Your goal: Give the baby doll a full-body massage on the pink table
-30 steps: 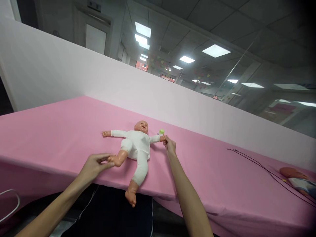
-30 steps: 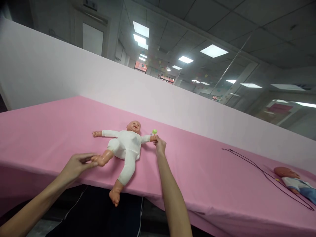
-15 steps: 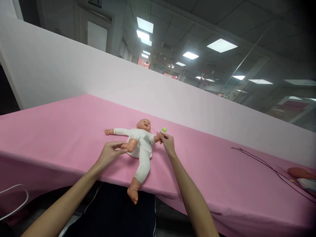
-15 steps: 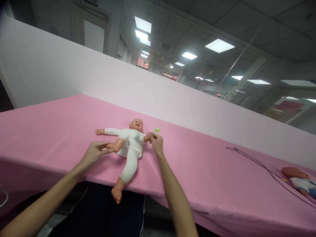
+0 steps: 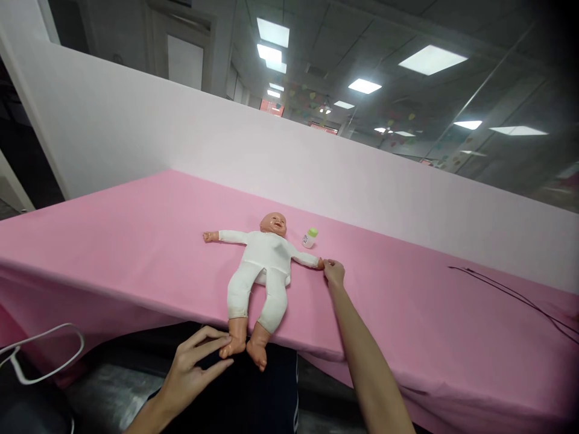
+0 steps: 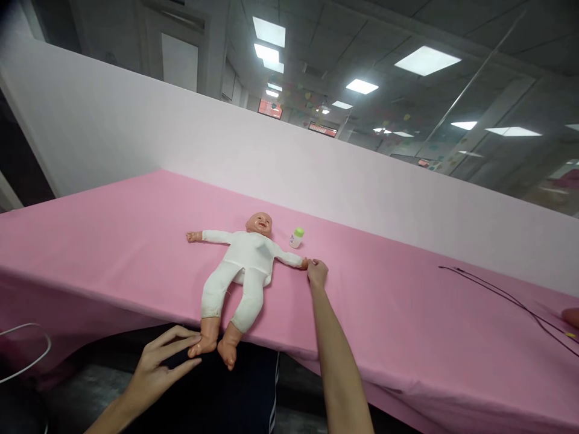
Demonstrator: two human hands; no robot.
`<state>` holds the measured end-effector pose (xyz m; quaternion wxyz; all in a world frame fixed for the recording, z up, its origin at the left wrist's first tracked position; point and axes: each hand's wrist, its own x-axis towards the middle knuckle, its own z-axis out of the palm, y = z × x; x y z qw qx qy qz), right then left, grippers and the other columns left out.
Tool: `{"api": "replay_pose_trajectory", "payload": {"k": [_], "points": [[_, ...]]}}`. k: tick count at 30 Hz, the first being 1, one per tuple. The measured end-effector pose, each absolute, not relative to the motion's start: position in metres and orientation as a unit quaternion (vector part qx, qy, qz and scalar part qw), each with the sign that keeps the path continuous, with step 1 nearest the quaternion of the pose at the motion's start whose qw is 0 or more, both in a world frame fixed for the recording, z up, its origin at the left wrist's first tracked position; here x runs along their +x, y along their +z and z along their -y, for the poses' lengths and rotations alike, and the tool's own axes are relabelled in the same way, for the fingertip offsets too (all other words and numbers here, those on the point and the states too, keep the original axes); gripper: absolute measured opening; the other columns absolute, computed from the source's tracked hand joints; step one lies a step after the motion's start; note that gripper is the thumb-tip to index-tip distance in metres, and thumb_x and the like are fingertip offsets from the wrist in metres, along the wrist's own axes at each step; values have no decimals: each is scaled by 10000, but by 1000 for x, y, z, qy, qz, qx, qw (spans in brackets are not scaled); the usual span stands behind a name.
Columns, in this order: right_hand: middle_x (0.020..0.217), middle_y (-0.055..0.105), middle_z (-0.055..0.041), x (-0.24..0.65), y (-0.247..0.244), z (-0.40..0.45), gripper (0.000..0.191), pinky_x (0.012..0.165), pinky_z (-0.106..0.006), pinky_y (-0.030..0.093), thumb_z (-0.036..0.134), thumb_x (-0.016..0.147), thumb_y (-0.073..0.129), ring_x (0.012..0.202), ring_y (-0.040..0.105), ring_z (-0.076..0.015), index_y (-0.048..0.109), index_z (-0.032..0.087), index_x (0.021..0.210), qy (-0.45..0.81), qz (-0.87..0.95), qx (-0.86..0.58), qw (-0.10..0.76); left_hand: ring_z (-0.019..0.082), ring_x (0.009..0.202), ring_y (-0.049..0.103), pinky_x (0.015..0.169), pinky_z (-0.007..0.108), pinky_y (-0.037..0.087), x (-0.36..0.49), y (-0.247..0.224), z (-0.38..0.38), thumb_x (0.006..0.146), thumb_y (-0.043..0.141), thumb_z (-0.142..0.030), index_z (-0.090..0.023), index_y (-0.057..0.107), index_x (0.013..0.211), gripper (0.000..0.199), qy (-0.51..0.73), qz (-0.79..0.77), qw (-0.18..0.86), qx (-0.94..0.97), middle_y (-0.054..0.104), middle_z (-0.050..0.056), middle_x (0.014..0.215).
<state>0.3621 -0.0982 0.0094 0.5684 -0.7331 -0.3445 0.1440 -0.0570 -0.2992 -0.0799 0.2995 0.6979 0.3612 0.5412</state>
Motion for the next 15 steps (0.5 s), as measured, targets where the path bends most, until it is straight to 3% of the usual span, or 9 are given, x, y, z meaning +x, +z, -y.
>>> {"api": "replay_pose_trajectory", "payload": {"k": [3,4,6,8,10,13,15], "points": [[1136,675,-177,347,27,122,350,829,-364,509,373,785,705,895,648,-251,722,143,1048,99,386,-740,542,271,962,759,865,369,622,-70,-64,286,873,799,-340,-316,840,1118,249,540,-352,246,724,794,84,1058],[1101,683,-159,339,32,137,375,795,-355,515,425,810,698,873,647,-246,713,152,1066,100,422,-726,534,262,954,756,864,359,612,-74,-55,277,911,752,-341,-295,842,1080,197,549,-367,226,716,796,83,1044],[852,689,-71,317,37,178,481,626,-311,499,577,857,681,687,616,-209,679,178,1126,160,512,-666,519,250,929,742,851,346,590,-82,-35,247,980,647,-363,-257,833,990,214,558,-413,197,692,793,84,1006],[649,632,10,290,29,229,662,442,-261,402,704,881,655,459,520,-164,590,196,1300,294,552,-606,491,263,919,719,827,358,570,-86,-14,204,984,619,-445,-229,810,1060,298,528,-455,190,691,785,99,1046],[642,655,19,259,6,278,822,362,-243,372,758,898,618,387,542,-175,431,220,1492,419,552,-562,452,301,1009,701,887,394,542,-87,4,155,988,578,-486,-221,778,1173,380,486,-507,171,692,757,123,1211],[873,747,-57,215,-40,328,933,467,-312,547,755,936,590,558,713,-222,212,287,1649,496,530,-526,443,399,1273,579,993,454,471,-86,16,86,969,562,-435,-155,710,1296,456,413,-587,118,686,663,207,1386],[1010,753,-97,189,-66,342,981,640,-399,637,758,919,624,781,775,-267,182,315,1675,497,528,-492,482,408,1243,579,957,436,462,-86,15,56,915,620,-414,-138,736,1183,402,356,-622,123,687,692,229,1305]]}}
